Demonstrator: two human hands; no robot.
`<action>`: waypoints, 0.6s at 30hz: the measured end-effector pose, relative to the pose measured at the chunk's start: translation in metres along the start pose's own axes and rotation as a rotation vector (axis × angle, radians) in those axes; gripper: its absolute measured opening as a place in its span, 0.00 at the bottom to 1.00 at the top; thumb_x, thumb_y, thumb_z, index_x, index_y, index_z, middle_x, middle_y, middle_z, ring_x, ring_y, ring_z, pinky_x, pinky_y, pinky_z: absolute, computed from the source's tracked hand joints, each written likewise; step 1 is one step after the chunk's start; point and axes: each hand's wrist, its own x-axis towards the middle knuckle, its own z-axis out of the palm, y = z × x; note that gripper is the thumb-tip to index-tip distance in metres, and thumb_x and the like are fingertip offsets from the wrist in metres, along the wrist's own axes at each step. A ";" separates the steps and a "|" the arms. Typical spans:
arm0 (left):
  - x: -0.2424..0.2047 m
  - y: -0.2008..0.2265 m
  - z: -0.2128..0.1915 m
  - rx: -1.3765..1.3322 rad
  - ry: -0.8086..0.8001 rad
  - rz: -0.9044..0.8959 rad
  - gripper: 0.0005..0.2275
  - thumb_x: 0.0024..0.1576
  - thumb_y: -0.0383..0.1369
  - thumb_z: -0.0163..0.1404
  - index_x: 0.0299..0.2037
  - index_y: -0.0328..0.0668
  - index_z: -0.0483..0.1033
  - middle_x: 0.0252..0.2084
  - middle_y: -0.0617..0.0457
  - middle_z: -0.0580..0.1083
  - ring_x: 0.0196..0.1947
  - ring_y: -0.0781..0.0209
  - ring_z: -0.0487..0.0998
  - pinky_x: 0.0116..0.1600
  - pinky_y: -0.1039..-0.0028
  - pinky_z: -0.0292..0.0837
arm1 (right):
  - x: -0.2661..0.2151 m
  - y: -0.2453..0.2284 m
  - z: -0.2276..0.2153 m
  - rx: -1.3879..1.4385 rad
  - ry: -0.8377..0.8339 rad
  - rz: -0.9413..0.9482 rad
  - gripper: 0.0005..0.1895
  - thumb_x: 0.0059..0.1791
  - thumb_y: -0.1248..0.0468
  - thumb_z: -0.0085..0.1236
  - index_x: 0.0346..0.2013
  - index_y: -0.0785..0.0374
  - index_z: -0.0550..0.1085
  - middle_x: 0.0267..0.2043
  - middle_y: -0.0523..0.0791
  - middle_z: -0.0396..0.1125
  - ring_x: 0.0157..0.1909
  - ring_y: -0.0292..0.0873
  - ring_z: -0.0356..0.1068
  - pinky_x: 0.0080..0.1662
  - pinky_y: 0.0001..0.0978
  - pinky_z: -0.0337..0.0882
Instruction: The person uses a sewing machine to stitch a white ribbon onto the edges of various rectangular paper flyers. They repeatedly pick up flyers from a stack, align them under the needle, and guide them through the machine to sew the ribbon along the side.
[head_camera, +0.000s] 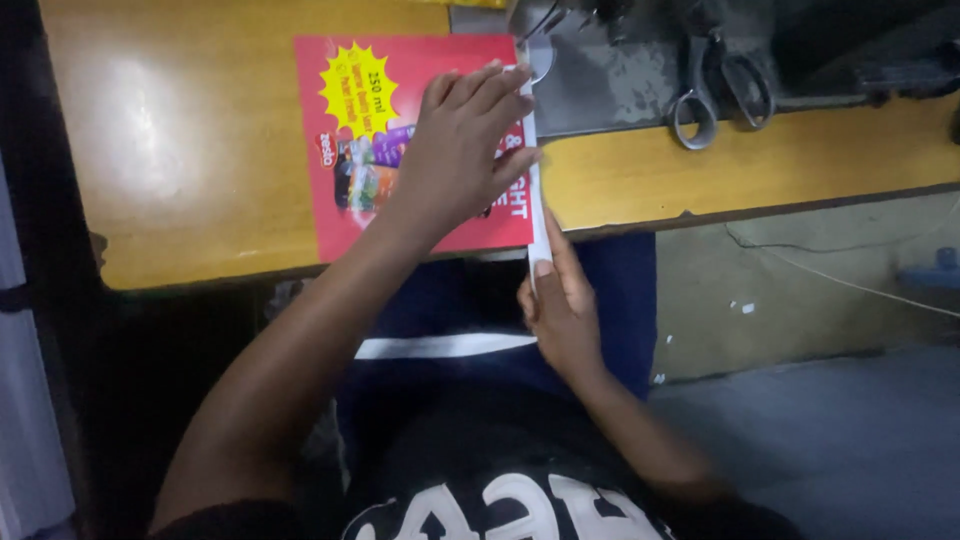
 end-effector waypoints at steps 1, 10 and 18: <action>-0.002 -0.001 0.002 -0.001 -0.004 -0.008 0.17 0.65 0.43 0.60 0.58 0.43 0.79 0.70 0.49 0.72 0.72 0.44 0.68 0.70 0.50 0.55 | -0.004 -0.004 -0.001 -0.001 -0.003 0.008 0.37 0.59 0.50 0.47 0.83 0.48 0.53 0.27 0.39 0.57 0.24 0.31 0.53 0.29 0.23 0.54; -0.004 -0.009 0.011 -0.045 -0.053 0.007 0.19 0.62 0.46 0.62 0.58 0.44 0.79 0.72 0.49 0.68 0.74 0.42 0.64 0.73 0.44 0.49 | -0.011 0.007 -0.024 -1.465 0.040 -0.407 0.38 0.60 0.65 0.48 0.84 0.48 0.49 0.29 0.51 0.73 0.20 0.60 0.67 0.25 0.56 0.64; -0.006 0.010 0.003 0.055 -0.252 -0.043 0.26 0.61 0.52 0.59 0.62 0.44 0.75 0.75 0.43 0.64 0.77 0.41 0.58 0.75 0.38 0.45 | -0.013 -0.003 -0.026 -1.557 -0.021 -0.337 0.45 0.59 0.65 0.54 0.85 0.43 0.42 0.24 0.48 0.68 0.20 0.53 0.67 0.25 0.51 0.66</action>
